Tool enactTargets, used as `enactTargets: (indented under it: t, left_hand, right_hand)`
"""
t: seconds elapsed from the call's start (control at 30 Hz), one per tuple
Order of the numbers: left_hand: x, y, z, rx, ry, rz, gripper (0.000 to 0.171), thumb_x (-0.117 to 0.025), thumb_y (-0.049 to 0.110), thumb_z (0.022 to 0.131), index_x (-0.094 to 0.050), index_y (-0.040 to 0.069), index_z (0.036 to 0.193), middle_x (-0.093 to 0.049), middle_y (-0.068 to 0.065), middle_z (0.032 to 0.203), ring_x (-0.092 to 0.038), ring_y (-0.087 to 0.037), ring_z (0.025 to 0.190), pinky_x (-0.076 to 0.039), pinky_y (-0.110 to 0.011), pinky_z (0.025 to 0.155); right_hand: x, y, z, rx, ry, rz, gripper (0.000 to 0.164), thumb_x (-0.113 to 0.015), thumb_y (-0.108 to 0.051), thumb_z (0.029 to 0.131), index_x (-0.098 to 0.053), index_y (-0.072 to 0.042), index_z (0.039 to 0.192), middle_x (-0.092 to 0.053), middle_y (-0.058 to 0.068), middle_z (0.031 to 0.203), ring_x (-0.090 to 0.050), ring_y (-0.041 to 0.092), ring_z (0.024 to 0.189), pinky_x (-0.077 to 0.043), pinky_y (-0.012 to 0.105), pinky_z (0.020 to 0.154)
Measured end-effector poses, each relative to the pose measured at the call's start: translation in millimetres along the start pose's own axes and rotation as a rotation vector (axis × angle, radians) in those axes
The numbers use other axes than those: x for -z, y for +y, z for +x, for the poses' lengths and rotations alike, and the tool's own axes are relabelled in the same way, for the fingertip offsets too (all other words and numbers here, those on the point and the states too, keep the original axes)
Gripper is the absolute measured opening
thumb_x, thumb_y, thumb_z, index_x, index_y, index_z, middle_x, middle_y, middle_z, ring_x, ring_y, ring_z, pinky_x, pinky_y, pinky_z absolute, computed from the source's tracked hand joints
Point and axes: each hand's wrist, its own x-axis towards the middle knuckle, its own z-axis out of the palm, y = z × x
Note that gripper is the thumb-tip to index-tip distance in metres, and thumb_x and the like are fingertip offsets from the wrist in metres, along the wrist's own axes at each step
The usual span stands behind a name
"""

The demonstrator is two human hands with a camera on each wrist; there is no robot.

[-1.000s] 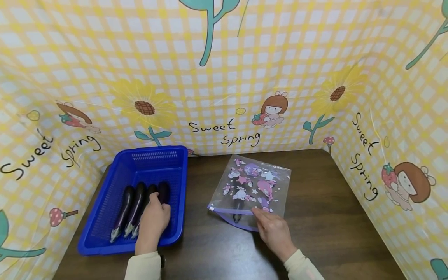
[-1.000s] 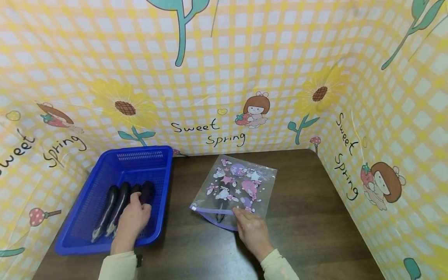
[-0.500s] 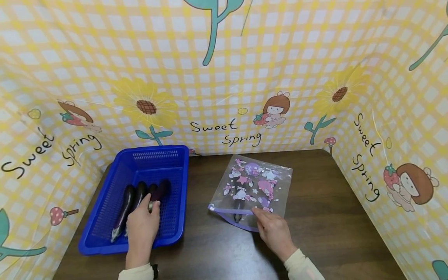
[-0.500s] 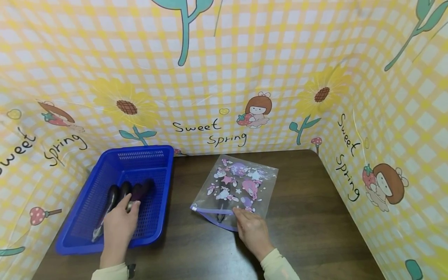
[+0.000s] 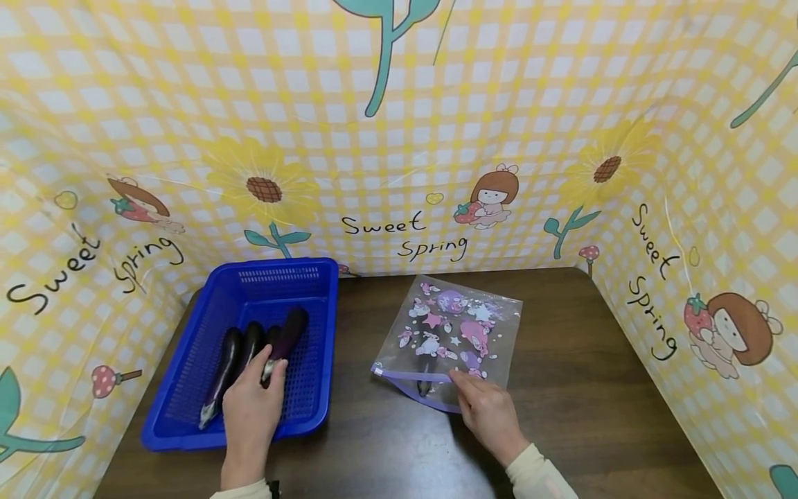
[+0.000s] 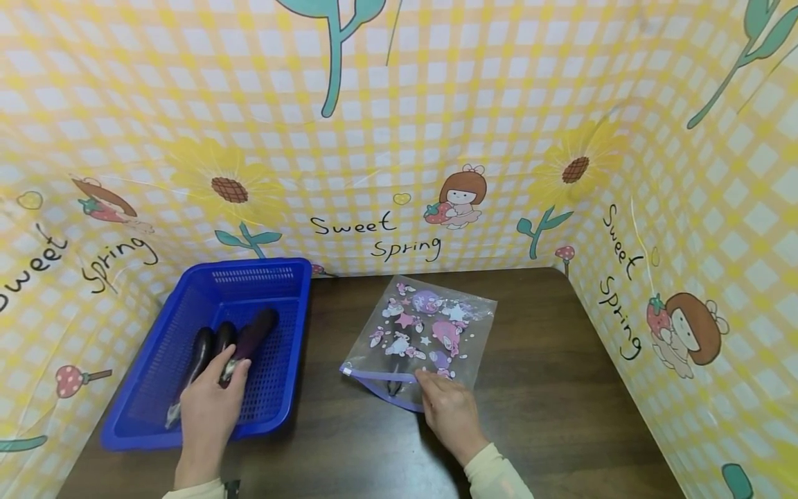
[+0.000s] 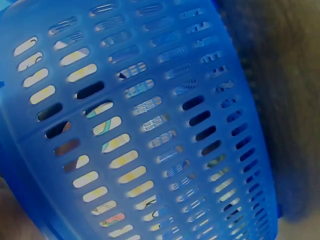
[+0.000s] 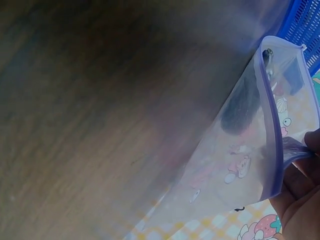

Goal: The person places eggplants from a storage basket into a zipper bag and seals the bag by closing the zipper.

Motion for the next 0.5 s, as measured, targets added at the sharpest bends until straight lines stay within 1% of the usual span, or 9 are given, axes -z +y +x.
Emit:
enactTargets:
  t: [0.03, 0.07, 0.1, 0.17, 0.2, 0.3, 0.43, 0.47, 0.5]
  left_hand:
    - [-0.3, -0.4, -0.3, 0.008, -0.001, -0.007, 0.041, -0.071, 0.017, 0.096, -0.064, 0.001, 0.133, -0.066, -0.025, 0.123, -0.069, -0.041, 0.082, -0.052, -0.059, 0.074]
    - [-0.3, -0.6, -0.3, 0.015, 0.004, -0.019, 0.040, -0.071, 0.016, 0.096, -0.065, 0.001, 0.132, -0.066, -0.025, 0.124, -0.067, -0.046, 0.095, -0.051, -0.061, 0.080]
    - [-0.3, -0.7, -0.4, 0.025, 0.007, -0.026, 0.039, -0.072, 0.016, 0.096, -0.065, 0.001, 0.132, -0.066, -0.025, 0.123, -0.065, -0.047, 0.103, -0.050, -0.061, 0.082]
    - [-0.1, -1.0, -0.2, 0.036, 0.017, -0.042, 0.039, -0.072, 0.016, 0.095, -0.066, 0.001, 0.131, -0.066, -0.026, 0.123, -0.062, -0.048, 0.109, -0.049, -0.061, 0.085]
    - [0.1, -1.3, -0.3, 0.039, 0.023, -0.048, 0.039, -0.073, 0.016, 0.095, -0.066, 0.001, 0.131, -0.066, -0.026, 0.123, -0.062, -0.047, 0.110, -0.049, -0.061, 0.086]
    - [0.6, -1.8, -1.0, 0.046, 0.027, -0.048, 0.039, -0.072, 0.018, 0.096, -0.066, 0.003, 0.131, -0.067, -0.026, 0.121, -0.066, -0.046, 0.098, -0.050, -0.060, 0.080]
    - [0.7, -2.3, -3.1, 0.025, 0.030, -0.044, 0.039, -0.073, 0.020, 0.095, -0.066, 0.004, 0.131, -0.068, -0.027, 0.117, -0.068, -0.046, 0.085, -0.051, -0.060, 0.072]
    - [0.6, -2.3, -3.7, 0.014, 0.038, -0.048, 0.040, -0.073, 0.019, 0.095, -0.066, 0.004, 0.131, -0.068, -0.027, 0.117, -0.068, -0.046, 0.086, -0.051, -0.060, 0.072]
    - [0.4, -2.1, -4.3, 0.000, 0.047, -0.052, 0.040, -0.074, 0.019, 0.094, -0.066, 0.004, 0.131, -0.068, -0.027, 0.116, -0.068, -0.045, 0.080, -0.051, -0.059, 0.070]
  right_hand:
    - [0.1, 0.0, -0.1, 0.000, 0.000, 0.000, 0.045, -0.079, 0.002, 0.066, -0.074, 0.000, 0.111, -0.075, 0.014, 0.102, -0.074, 0.028, 0.082, -0.059, 0.041, 0.068]
    - [0.2, 0.1, -0.2, -0.001, 0.000, 0.001, 0.045, -0.079, 0.002, 0.066, -0.074, 0.000, 0.111, -0.075, 0.014, 0.102, -0.074, 0.028, 0.082, -0.059, 0.041, 0.068]
    - [0.5, 0.0, -0.1, -0.001, 0.000, 0.000, 0.045, -0.079, 0.002, 0.067, -0.074, 0.000, 0.111, -0.075, 0.015, 0.102, -0.074, 0.028, 0.082, -0.059, 0.041, 0.068]
    - [0.7, 0.1, -0.1, -0.001, -0.001, 0.000, 0.044, -0.079, 0.002, 0.067, -0.074, 0.000, 0.111, -0.075, 0.015, 0.102, -0.074, 0.028, 0.082, -0.059, 0.041, 0.068]
    - [0.8, 0.3, -0.2, -0.002, -0.001, 0.000, 0.044, -0.078, 0.002, 0.067, -0.074, 0.000, 0.111, -0.075, 0.015, 0.102, -0.074, 0.028, 0.082, -0.059, 0.041, 0.068]
    - [0.6, 0.6, -0.6, -0.007, -0.005, -0.002, 0.044, -0.079, 0.002, 0.067, -0.074, 0.000, 0.111, -0.075, 0.015, 0.102, -0.074, 0.028, 0.082, -0.059, 0.041, 0.068]
    - [0.7, 0.9, -0.6, -0.010, -0.006, -0.002, 0.045, -0.079, 0.002, 0.067, -0.074, 0.000, 0.111, -0.075, 0.014, 0.103, -0.074, 0.028, 0.083, -0.059, 0.041, 0.069]
    - [0.9, 0.8, -0.4, -0.011, -0.005, -0.002, 0.045, -0.079, 0.002, 0.067, -0.074, 0.000, 0.112, -0.075, 0.014, 0.103, -0.074, 0.028, 0.083, -0.059, 0.041, 0.069]
    - [1.0, 0.8, -0.4, -0.011, -0.005, -0.001, 0.045, -0.079, 0.002, 0.067, -0.074, 0.000, 0.112, -0.075, 0.014, 0.103, -0.074, 0.028, 0.083, -0.059, 0.041, 0.069]
